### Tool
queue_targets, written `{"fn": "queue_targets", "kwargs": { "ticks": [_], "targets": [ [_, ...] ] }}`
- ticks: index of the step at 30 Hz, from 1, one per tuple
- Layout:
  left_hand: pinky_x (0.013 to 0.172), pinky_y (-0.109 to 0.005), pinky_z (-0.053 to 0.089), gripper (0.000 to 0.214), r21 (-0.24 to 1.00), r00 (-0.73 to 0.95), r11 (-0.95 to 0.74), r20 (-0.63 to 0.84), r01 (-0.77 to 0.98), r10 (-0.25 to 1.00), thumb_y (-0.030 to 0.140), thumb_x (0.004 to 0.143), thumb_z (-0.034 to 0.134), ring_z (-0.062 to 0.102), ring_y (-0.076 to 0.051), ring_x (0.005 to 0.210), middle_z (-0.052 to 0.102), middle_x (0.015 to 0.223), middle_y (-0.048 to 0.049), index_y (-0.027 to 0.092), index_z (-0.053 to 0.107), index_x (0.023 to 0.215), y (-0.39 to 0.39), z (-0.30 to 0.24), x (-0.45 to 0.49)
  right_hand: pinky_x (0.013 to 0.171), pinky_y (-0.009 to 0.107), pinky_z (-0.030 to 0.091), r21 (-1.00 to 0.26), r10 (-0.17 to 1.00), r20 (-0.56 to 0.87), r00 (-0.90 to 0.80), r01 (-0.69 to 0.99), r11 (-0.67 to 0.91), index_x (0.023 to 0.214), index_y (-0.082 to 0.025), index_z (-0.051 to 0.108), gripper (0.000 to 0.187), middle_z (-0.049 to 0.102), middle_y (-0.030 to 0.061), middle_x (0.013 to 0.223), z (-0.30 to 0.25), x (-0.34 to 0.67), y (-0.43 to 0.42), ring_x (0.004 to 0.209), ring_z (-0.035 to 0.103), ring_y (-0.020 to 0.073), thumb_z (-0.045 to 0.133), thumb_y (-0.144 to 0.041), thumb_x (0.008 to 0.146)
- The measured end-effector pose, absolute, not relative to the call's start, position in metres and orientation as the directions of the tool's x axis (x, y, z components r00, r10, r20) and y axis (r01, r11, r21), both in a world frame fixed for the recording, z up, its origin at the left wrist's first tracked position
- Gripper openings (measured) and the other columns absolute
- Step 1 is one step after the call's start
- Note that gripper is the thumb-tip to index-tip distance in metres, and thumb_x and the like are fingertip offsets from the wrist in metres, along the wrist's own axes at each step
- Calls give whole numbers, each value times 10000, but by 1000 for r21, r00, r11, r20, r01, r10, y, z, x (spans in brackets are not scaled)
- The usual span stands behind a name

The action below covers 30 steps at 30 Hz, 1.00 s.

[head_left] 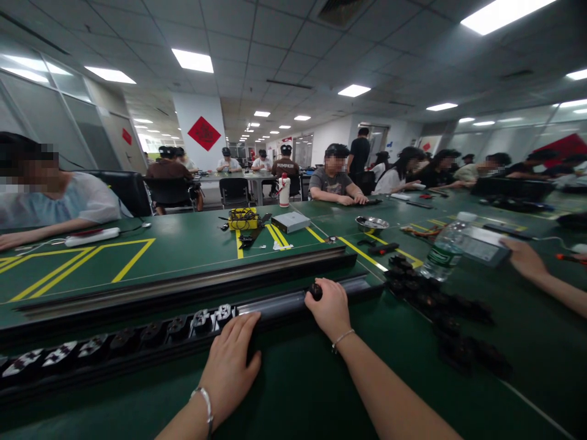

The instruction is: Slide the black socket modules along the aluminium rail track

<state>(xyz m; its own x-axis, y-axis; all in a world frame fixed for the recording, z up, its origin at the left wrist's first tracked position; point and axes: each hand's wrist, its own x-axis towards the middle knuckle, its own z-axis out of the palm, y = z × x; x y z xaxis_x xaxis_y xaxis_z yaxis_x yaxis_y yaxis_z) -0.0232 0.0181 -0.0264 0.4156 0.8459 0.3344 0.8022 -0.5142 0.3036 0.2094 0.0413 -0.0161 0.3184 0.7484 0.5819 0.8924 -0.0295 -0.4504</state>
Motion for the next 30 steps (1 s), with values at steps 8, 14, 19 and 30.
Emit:
{"fn": "queue_targets", "kwargs": {
  "ticks": [8, 14, 19, 30],
  "targets": [
    [996, -399, 325, 544, 301, 411, -517, 351, 801, 841, 188, 740, 446, 362, -205, 1206, 475, 1270, -25, 239, 371, 1277, 18, -28, -24, 936, 356, 294, -476, 752, 569, 332, 879, -29, 896, -150, 608, 260, 638, 84, 945, -17, 210, 43, 963, 536, 217, 525, -283, 688],
    [990, -401, 329, 546, 306, 410, -517, 351, 799, 842, 187, 737, 450, 365, -211, 1204, 479, 1269, -32, 238, 376, 1275, 17, -26, -24, 932, 360, 301, -480, 742, 580, 337, 877, -23, 889, -162, 604, 249, 637, 84, 946, -17, 209, 43, 965, 536, 217, 522, -273, 682],
    [992, -400, 328, 547, 306, 407, -513, 348, 802, 845, 187, 733, 447, 367, -213, 1204, 479, 1267, -31, 234, 379, 1274, 17, -25, -24, 914, 354, 323, -481, 736, 590, 333, 877, -12, 894, -156, 604, 254, 637, 90, 937, -18, 210, 43, 952, 543, 218, 513, -262, 681],
    [984, -394, 339, 551, 311, 401, -509, 350, 803, 847, 184, 726, 455, 372, -210, 1202, 487, 1260, -32, 236, 387, 1270, 18, -27, -24, 946, 371, 268, -452, 751, 564, 345, 889, -70, 821, -191, 595, 187, 636, 61, 956, -13, 211, 39, 1006, 513, 216, 528, -293, 678]
  ]
}}
